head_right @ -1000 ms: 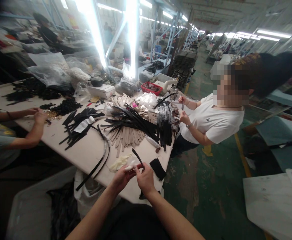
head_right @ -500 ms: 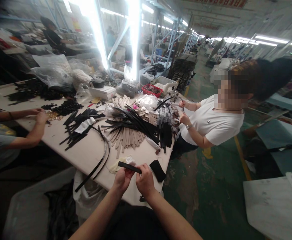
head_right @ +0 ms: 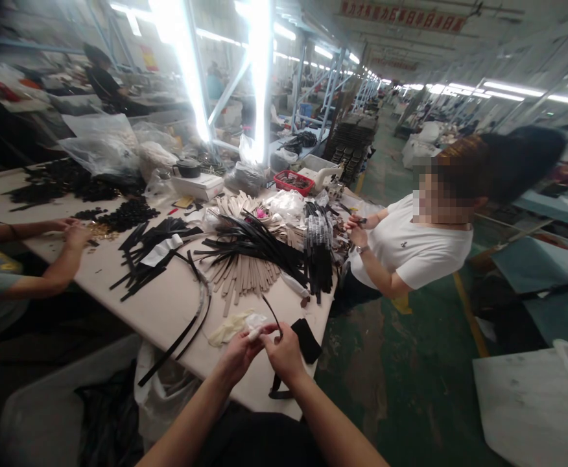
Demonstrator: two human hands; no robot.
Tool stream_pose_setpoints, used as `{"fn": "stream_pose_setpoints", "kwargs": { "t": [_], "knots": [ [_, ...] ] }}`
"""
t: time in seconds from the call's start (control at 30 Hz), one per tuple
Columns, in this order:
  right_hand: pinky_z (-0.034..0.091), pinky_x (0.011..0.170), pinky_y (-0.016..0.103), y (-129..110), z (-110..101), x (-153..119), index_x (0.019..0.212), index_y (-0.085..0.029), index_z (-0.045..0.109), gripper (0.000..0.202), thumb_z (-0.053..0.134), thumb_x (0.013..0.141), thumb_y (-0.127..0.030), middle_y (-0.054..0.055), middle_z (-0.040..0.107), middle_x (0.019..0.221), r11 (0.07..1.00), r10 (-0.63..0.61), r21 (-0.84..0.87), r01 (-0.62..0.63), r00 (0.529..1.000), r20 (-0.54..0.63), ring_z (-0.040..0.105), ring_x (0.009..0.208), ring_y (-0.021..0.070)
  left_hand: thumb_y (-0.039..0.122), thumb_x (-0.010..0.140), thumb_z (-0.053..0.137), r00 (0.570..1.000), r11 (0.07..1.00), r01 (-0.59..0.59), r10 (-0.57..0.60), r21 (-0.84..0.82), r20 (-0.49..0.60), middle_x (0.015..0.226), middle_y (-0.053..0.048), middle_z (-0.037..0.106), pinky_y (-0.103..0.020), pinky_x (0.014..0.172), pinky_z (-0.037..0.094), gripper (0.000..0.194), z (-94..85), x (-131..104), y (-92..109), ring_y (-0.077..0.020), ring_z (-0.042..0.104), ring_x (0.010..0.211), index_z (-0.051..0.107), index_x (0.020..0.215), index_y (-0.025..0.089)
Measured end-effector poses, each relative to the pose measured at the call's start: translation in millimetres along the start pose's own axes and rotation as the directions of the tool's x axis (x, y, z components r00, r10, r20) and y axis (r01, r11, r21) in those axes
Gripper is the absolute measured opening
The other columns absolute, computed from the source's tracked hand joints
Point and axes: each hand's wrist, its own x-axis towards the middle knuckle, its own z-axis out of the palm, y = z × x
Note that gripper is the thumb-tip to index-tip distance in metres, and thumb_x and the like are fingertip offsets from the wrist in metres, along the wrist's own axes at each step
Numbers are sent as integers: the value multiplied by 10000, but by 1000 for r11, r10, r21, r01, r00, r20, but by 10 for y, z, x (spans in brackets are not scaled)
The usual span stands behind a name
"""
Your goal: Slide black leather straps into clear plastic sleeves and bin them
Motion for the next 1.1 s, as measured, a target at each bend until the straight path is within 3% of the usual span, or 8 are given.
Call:
{"fn": "stream_pose_setpoints", "kwargs": {
  "t": [0.13, 0.27, 0.33, 0.7, 0.83, 0.97, 1.03, 1.1],
  "knots": [
    [357, 452, 203, -57, -128, 18, 913, -133, 677, 556, 374, 973, -596, 20, 626, 671, 986, 84, 124, -108, 979, 185, 483, 468, 98, 80, 852, 680, 966, 987, -118, 88, -110, -244, 829, -80, 746, -258, 742, 588, 53, -40, 113, 174, -144, 717, 724, 696, 896, 105],
    [246, 356, 190, -106, -185, -85, 750, -115, 657, 742, 235, 968, -686, 2, 549, 495, 932, 198, 166, -322, 836, 511, 382, 325, 73, 98, 903, 623, 951, 969, -184, 132, -168, -280, 878, -110, 755, -292, 772, 600, 65, 5, 127, 376, -166, 734, 773, 684, 927, 102],
    [233, 337, 183, -123, -165, -153, 744, -117, 650, 740, 254, 956, -706, -9, 532, 454, 914, 219, 157, -374, 782, 584, 364, 298, 70, 112, 912, 615, 950, 965, -194, 139, -179, -281, 898, -125, 758, -313, 801, 600, 77, 68, 103, 444, -186, 741, 811, 687, 934, 98],
    [222, 290, 160, -132, -63, -228, 740, -132, 638, 688, 305, 956, -694, -41, 486, 396, 918, 253, 98, -384, 758, 601, 309, 264, 60, 115, 892, 654, 955, 967, -171, 115, -189, -274, 858, -114, 756, -301, 795, 604, 32, 261, 59, 533, -175, 734, 768, 678, 874, 102],
    [222, 288, 162, -145, -92, -194, 718, -139, 637, 658, 332, 955, -671, -43, 477, 389, 896, 292, 72, -438, 703, 648, 300, 259, 59, 151, 837, 733, 968, 988, -137, 120, -65, -219, 889, -145, 757, -309, 796, 589, 99, 269, -3, 543, -196, 733, 784, 696, 896, 80],
    [241, 280, 177, -145, -28, -71, 676, -164, 596, 642, 337, 934, -691, -43, 467, 381, 887, 317, 35, -461, 662, 680, 305, 242, 66, 250, 774, 803, 995, 990, -55, 65, 126, -73, 826, -143, 752, -292, 733, 563, 202, 288, -213, 453, -198, 716, 733, 728, 842, 76],
    [252, 281, 186, -138, 44, -15, 705, -171, 580, 620, 361, 912, -713, -49, 473, 391, 897, 295, 54, -438, 686, 665, 309, 238, 69, 343, 783, 789, 1000, 971, -26, 27, 236, 0, 713, -122, 726, -261, 611, 524, 273, 264, -300, 416, -172, 674, 605, 727, 767, 78],
    [293, 308, 187, -120, 128, 8, 812, -165, 585, 577, 447, 870, -722, -39, 536, 447, 909, 241, 112, -402, 725, 645, 378, 266, 79, 390, 771, 788, 997, 960, -64, 72, 273, -19, 675, -109, 712, -250, 558, 487, 312, 218, -337, 453, -157, 640, 546, 721, 731, 87]
  ]
}}
